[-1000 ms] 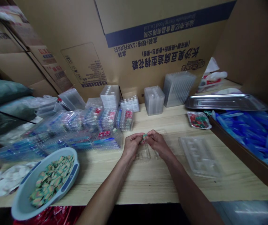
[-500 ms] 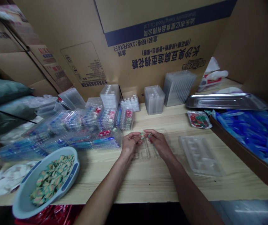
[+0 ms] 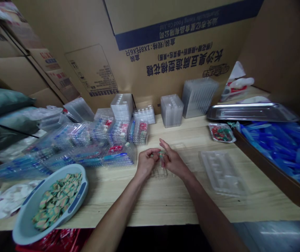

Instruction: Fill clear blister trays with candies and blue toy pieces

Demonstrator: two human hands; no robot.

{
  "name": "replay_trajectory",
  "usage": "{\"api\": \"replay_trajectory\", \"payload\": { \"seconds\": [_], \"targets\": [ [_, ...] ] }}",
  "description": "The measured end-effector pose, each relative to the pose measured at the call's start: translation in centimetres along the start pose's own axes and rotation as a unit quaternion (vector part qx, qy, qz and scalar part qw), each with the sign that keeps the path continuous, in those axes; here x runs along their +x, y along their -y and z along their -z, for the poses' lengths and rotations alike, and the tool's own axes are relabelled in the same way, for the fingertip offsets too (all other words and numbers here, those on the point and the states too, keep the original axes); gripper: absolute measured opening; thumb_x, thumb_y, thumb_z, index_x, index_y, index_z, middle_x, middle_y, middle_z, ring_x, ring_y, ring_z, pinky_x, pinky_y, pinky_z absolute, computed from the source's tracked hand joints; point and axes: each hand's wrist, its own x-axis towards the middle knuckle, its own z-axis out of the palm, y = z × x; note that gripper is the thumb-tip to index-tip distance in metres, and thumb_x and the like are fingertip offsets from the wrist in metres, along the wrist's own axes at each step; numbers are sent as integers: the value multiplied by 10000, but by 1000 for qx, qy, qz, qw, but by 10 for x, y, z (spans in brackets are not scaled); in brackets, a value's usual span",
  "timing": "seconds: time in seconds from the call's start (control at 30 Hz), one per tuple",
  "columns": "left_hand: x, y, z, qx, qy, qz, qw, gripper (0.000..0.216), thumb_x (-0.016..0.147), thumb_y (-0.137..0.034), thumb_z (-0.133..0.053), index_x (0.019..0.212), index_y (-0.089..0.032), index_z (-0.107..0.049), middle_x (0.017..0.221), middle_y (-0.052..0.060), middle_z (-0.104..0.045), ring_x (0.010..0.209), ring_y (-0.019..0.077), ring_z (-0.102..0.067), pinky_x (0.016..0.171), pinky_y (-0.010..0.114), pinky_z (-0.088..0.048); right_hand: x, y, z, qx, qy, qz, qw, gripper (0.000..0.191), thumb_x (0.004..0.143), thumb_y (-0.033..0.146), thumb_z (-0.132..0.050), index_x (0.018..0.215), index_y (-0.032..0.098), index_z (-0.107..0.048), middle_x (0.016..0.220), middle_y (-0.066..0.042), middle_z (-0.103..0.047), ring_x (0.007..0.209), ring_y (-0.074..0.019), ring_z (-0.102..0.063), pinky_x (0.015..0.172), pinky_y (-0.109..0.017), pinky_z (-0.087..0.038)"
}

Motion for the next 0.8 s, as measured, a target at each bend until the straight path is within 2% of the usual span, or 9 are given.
{"api": "replay_trajectory", "payload": {
  "seconds": [0.2,0.3,0.4,0.47,0.53,0.6,0.63,0.73,0.8],
  "targets": [
    [-1,-1,3,-32,12,45,998,346,596,-276,-886,882,-103,-794,742,47,-731,637,118,-620,634,217,-477,-1,-2,-3,-9,14,20,1000,679,907,248,-476,1567,264,-313,1501,-182,-460,506,-83,-575,501,-272,-520],
    [1,-2,3,-75,-2,78,994,304,595,-194,-899,854,-84,-784,717,52,-728,618,111,-630,620,202,-494,-1,2,-4,6,8,34,999,667,901,283,-513,1546,252,-349,1474,-169,-495,532,-83,-581,499,-249,-514],
    [3,-8,8,-151,-6,137,979,255,651,-67,-850,892,-69,-766,740,60,-731,629,104,-659,652,185,-543,1,4,-1,41,-37,10,998,664,877,319,-555,1515,265,-379,1481,-164,-479,533,-85,-584,461,-246,-497],
    [4,-14,13,-201,7,182,963,256,707,11,-782,949,-67,-749,781,68,-737,628,94,-671,651,168,-563,3,5,3,59,-76,-11,995,580,868,333,-569,1432,248,-465,1380,-143,-555,522,-92,-577,430,-243,-470],
    [4,-19,17,-240,18,216,946,242,776,54,-694,983,-66,-729,797,70,-734,610,84,-674,613,141,-564,4,7,7,68,-89,-7,994,404,887,341,-564,1269,211,-586,1100,-77,-657,499,-98,-539,419,-233,-430],
    [4,-23,19,-273,13,238,932,229,830,71,-613,987,-65,-710,791,67,-726,600,83,-678,574,118,-557,4,12,10,47,-81,45,995,269,930,326,-549,1137,201,-666,855,-16,-630,528,-113,-521,466,-236,-421],
    [4,-24,20,-288,7,246,925,235,850,72,-579,996,-65,-701,795,70,-725,603,84,-683,565,111,-556,3,14,10,23,-77,89,993,251,952,307,-538,1125,208,-691,818,-10,-610,584,-128,-540,520,-249,-440],
    [5,-25,18,-318,-14,265,910,243,896,64,-510,1018,-55,-683,811,86,-728,618,91,-698,569,101,-563,1,21,8,-83,-72,230,967,324,985,213,-502,1237,263,-699,893,-35,-599,819,-182,-587,715,-313,-478],
    [6,-25,16,-327,-29,264,907,236,912,60,-492,1018,-44,-676,807,89,-729,619,96,-705,577,105,-573,-1,22,5,-151,-67,279,946,398,986,157,-469,1301,291,-670,926,-50,-592,890,-206,-575,779,-350,-474]
  ]
}}
